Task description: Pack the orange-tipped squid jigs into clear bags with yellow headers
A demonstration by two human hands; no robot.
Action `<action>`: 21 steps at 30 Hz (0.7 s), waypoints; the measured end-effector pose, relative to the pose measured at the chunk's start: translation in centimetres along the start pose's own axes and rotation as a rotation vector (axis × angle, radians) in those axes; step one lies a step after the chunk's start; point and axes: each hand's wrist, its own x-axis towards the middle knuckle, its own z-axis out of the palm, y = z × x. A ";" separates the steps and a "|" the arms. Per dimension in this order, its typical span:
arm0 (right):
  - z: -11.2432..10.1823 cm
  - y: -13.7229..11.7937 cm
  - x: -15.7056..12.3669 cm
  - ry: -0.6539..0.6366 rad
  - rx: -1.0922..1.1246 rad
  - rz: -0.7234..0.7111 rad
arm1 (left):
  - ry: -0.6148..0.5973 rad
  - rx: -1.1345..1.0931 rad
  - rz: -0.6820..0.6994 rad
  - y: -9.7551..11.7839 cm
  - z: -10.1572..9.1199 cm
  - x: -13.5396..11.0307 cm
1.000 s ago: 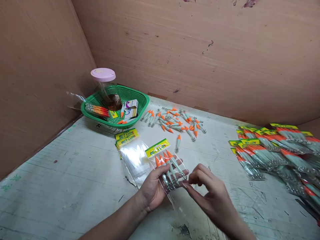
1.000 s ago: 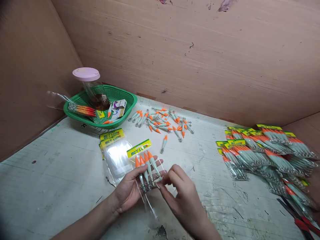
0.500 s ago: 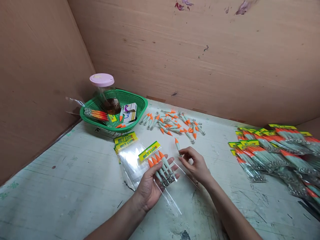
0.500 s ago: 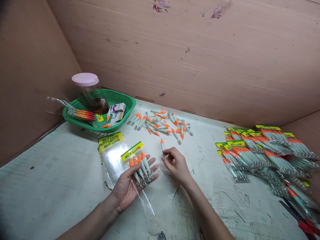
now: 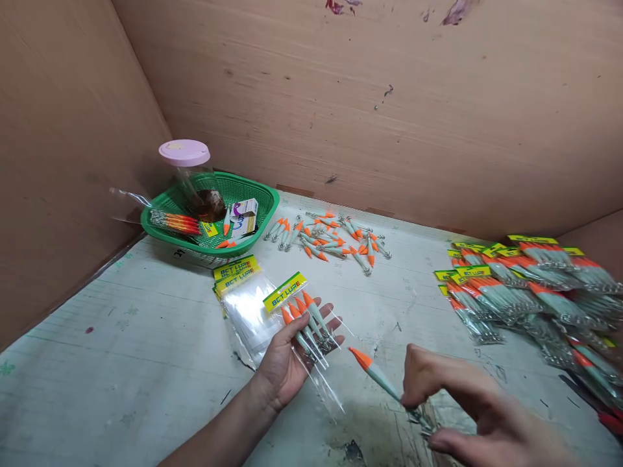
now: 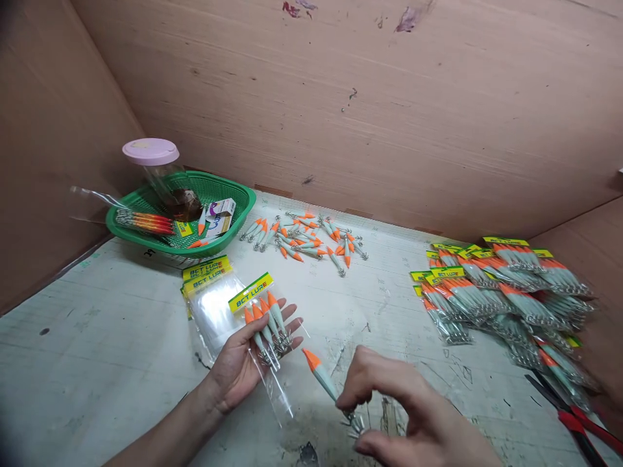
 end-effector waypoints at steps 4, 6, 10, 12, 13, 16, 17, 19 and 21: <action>1.9 -1.0 0.7 0.069 -0.339 -0.008 | -0.013 0.042 -0.017 -0.2 0.0 -0.1; 3.5 -0.5 1.2 0.202 -0.491 -0.075 | -0.019 0.062 -0.027 -0.3 0.1 -0.2; 5.6 0.8 1.6 0.343 -0.723 -0.155 | -0.042 0.049 -0.018 -0.3 0.3 -0.3; 6.0 1.1 1.6 0.374 -0.759 -0.161 | -0.053 0.036 -0.024 -0.3 0.3 -0.4; 6.0 1.1 1.6 0.397 -0.749 -0.159 | -0.056 0.031 -0.030 -0.3 0.2 -0.4; 6.1 1.1 1.6 0.446 -0.647 -0.149 | -0.067 0.035 -0.047 -0.3 0.1 -0.4; 6.1 1.1 1.7 0.454 -0.616 -0.149 | -0.071 0.042 -0.052 -0.4 0.1 -0.4; 6.1 1.2 1.8 0.471 -0.596 -0.156 | -0.076 0.053 -0.050 -0.5 0.1 -0.5; 6.1 1.2 1.8 0.478 -0.610 -0.170 | -0.079 0.057 -0.044 -0.6 0.2 -0.5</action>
